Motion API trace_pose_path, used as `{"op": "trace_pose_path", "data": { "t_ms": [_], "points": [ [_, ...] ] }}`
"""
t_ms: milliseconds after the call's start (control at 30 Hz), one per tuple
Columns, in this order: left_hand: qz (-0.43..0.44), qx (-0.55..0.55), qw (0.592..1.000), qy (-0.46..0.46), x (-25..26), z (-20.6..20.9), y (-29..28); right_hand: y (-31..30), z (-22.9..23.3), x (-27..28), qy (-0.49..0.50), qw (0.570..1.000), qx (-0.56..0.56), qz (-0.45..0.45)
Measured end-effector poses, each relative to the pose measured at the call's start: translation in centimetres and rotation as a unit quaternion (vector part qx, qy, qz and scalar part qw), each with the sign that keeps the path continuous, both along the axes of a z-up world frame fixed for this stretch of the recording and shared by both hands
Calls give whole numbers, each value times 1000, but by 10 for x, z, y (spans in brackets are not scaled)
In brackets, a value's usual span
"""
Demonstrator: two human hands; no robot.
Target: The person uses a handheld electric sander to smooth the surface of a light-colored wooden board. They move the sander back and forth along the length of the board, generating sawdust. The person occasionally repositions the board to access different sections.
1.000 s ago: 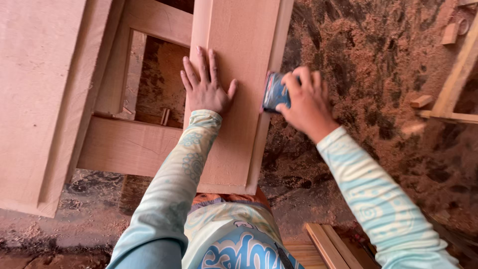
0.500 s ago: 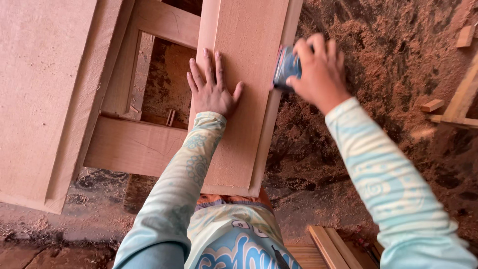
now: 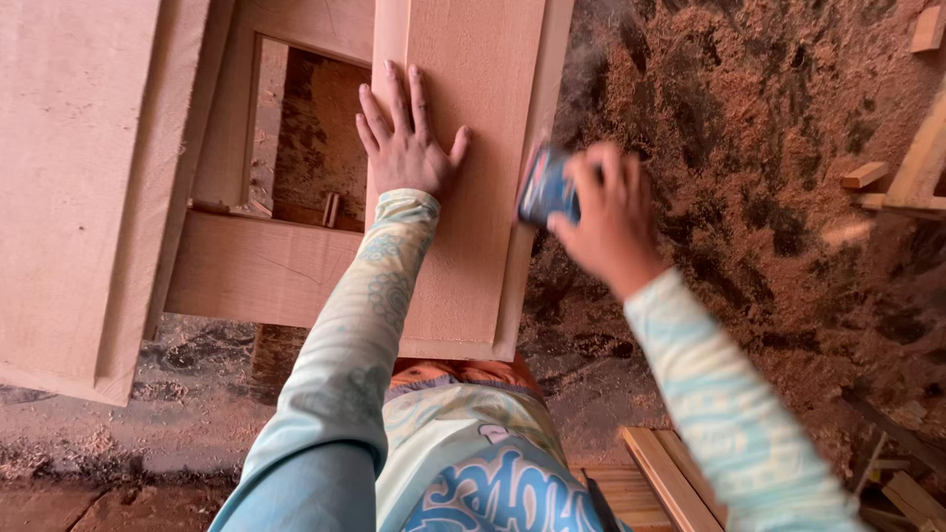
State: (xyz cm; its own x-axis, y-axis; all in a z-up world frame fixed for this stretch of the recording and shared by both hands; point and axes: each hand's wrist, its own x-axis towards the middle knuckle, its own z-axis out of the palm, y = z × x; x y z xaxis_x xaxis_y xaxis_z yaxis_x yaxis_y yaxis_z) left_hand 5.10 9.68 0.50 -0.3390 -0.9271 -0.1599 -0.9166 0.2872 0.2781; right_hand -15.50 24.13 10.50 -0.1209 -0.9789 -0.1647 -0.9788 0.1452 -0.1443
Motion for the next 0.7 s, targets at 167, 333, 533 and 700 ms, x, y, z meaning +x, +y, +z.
{"op": "trace_pose_path", "data": {
  "t_ms": [167,333,533,700],
  "points": [
    [1,-25,1000,13,-2,-6,4,97,21,77,-38,998,33,-33],
    [9,-11,1000,21,0,-3,1,87,23,72,-33,998,23,-49],
    [7,1,1000,17,-1,-1,0,-17,-1,6,-25,998,-5,-62],
    [8,-8,1000,28,1,3,1,-61,6,-11,-49,993,-1,-105]
  ]
}}
